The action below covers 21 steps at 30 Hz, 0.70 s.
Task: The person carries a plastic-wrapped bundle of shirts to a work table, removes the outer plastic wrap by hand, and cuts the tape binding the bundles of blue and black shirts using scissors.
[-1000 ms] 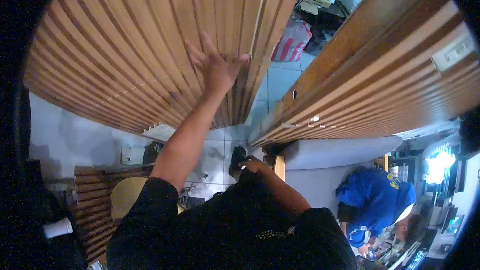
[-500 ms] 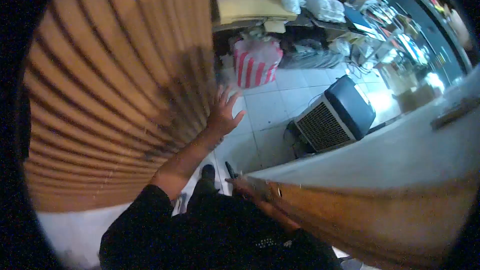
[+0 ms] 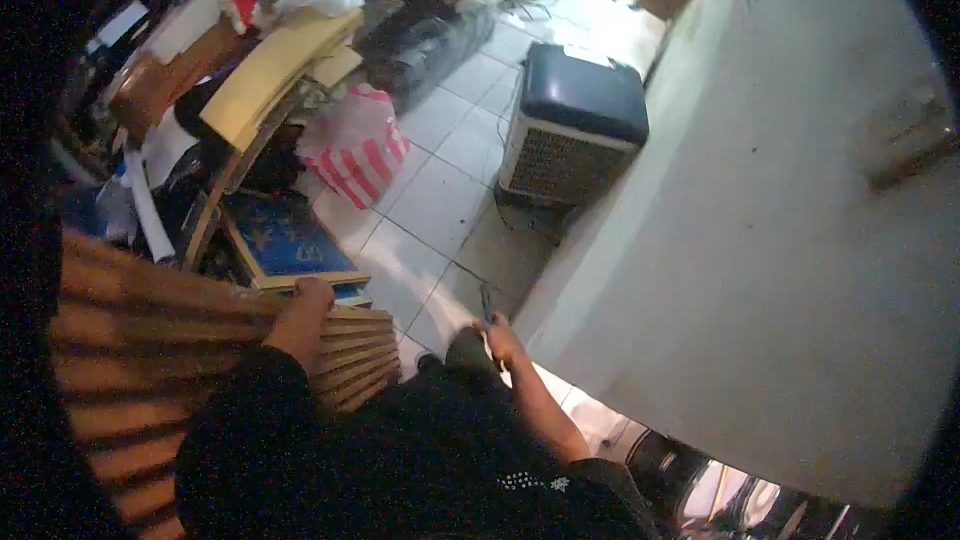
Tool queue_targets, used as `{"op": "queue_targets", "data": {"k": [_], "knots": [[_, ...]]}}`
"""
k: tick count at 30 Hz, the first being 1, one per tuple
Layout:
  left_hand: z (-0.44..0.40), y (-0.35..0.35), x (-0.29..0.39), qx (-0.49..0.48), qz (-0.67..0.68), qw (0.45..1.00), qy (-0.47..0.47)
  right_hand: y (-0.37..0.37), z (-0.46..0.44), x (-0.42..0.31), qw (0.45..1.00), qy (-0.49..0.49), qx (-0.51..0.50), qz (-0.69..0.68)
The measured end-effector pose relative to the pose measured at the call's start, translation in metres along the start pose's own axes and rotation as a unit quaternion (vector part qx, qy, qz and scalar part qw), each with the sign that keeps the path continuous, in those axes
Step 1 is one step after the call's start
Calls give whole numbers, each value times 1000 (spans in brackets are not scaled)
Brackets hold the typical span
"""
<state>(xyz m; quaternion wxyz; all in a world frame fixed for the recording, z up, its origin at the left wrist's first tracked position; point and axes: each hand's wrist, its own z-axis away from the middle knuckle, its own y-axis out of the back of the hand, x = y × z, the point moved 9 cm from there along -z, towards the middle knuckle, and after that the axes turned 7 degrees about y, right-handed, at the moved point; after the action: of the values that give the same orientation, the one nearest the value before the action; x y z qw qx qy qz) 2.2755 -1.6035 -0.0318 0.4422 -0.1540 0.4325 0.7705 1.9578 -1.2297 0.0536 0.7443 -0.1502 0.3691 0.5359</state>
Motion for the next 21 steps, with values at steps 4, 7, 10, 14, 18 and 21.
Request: {"op": "queue_targets", "data": {"k": [4,7,10,14,18,21], "knots": [[89,98,-66,52,237,968,-58,31,-22,0,987,-50,95,-120],[181,187,-110,31,378,909,-170,51,-55,10,967,-80,173,-169],[168,211,-118,-77,288,910,-287,70,-89,-15,939,-125,225,-227],[66,119,-130,-287,352,859,-235,87,-184,-38,930,-173,218,-242],[29,180,-132,-289,403,840,-221,90,-295,-124,964,-149,161,-152],[-4,237,-125,-286,446,821,-212,79,-364,-231,985,-101,58,-130]]}}
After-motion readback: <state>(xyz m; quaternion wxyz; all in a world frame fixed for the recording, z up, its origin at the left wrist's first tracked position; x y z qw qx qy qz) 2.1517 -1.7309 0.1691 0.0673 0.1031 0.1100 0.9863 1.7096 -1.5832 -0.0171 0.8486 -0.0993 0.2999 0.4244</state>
